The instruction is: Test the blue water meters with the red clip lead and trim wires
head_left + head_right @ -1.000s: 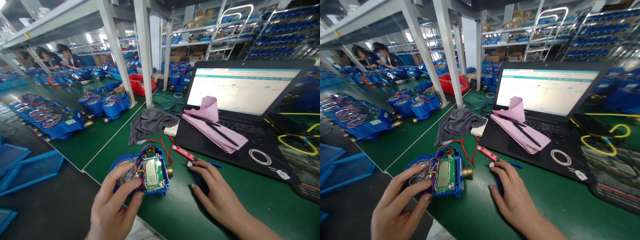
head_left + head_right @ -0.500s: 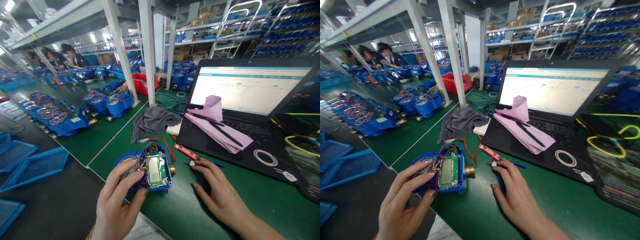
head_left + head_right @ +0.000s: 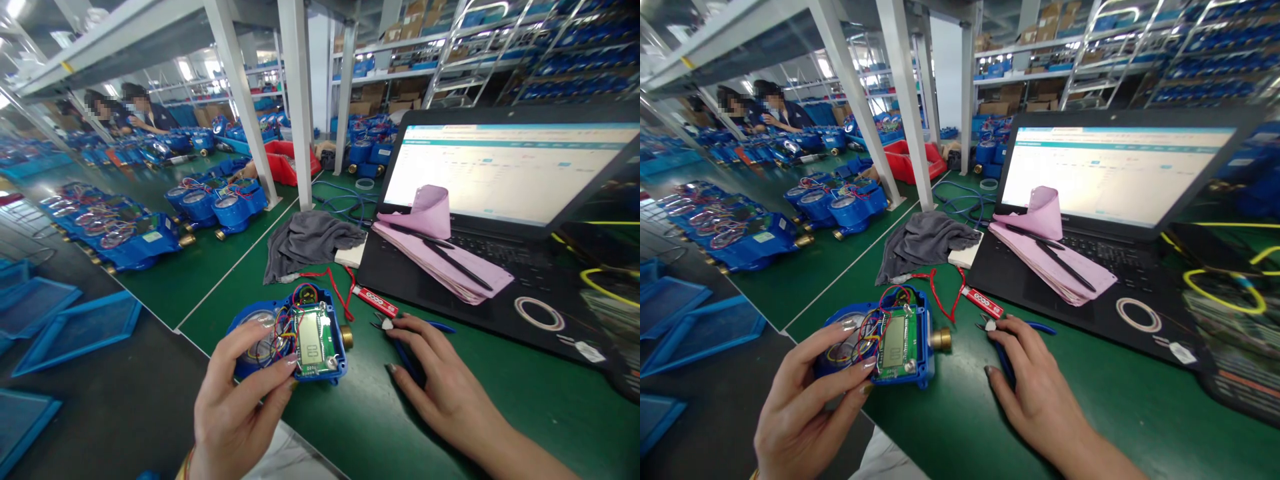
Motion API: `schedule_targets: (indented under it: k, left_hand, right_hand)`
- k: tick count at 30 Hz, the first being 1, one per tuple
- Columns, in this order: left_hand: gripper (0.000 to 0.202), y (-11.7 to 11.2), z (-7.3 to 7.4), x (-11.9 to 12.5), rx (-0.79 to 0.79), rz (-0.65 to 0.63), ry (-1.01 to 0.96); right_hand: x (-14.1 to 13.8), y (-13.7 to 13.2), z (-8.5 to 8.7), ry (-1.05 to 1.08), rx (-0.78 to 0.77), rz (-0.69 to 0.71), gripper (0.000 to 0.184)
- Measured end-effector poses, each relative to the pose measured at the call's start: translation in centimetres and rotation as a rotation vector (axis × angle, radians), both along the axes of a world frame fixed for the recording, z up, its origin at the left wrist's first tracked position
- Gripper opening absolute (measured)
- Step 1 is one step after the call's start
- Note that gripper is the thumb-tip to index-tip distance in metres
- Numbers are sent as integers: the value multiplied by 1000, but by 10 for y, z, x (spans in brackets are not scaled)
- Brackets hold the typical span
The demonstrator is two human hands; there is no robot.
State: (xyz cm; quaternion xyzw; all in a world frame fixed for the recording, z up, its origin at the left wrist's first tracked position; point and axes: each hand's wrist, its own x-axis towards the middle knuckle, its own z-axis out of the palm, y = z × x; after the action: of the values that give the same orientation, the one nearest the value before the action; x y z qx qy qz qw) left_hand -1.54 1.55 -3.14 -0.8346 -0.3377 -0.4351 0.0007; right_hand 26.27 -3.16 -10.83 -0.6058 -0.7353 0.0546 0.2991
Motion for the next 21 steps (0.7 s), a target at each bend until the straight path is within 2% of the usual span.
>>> schedule_targets:
  k: [4, 10, 17, 21]
  left_hand:
    - [23, 1, 1, 1, -16, 6, -5]
    - [19, 1, 2, 1, 6, 13, 9]
    - [17, 4, 2, 4, 24, 25, 4]
    - [18, 5, 3, 5, 27, 20, 7]
  right_hand:
    - [0, 1, 2, 1, 47, 1, 34]
    - [0, -4, 4, -61, 19, -124, 25]
    - [-4, -5, 2, 2, -43, -14, 22]
    - [-15, 1, 1, 69, -72, -24, 25]
